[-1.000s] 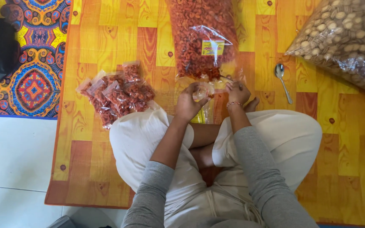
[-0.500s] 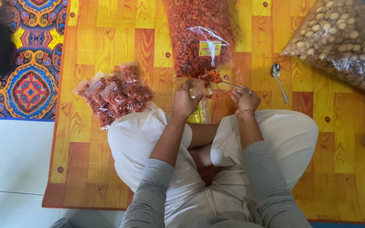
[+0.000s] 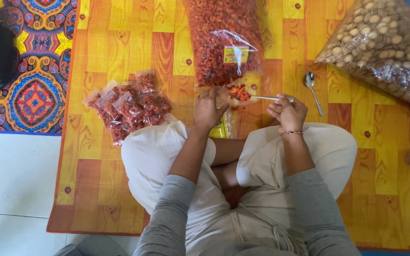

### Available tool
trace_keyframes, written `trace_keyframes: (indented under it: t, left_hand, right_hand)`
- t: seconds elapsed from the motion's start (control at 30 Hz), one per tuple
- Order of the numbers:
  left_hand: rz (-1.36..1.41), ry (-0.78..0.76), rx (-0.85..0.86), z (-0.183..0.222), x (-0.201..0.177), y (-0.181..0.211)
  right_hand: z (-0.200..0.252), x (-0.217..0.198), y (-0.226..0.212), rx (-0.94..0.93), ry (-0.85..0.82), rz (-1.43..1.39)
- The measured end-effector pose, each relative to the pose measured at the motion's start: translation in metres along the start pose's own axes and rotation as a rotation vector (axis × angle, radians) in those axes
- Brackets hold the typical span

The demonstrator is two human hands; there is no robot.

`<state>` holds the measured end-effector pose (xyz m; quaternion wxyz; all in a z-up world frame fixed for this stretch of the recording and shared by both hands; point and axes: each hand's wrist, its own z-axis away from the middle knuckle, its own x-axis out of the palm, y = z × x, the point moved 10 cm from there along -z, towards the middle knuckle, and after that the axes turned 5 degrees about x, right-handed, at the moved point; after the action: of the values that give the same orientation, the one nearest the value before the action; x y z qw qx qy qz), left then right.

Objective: Packaging small snacks into individual plastic bags using a spoon while sitting on the floor.

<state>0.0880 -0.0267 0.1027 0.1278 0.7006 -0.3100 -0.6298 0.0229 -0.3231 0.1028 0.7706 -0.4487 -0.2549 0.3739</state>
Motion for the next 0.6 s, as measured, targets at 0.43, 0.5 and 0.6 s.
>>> trace_keyframes:
  t: [0.43,0.5,0.6]
  left_hand:
    - [0.02,0.002,0.182,0.003,-0.013,0.036]
    - [0.087,0.068,0.203,0.004,-0.021,0.04]
    - [0.209,0.139,0.226,0.003,-0.021,0.038]
  right_hand:
    - [0.035,0.056,-0.053,-0.333,-0.128,0.285]
    - [0.072,0.08,-0.089,-0.663,-0.166,0.472]
    - [0.124,0.108,-0.123,-1.008,-0.154,0.723]
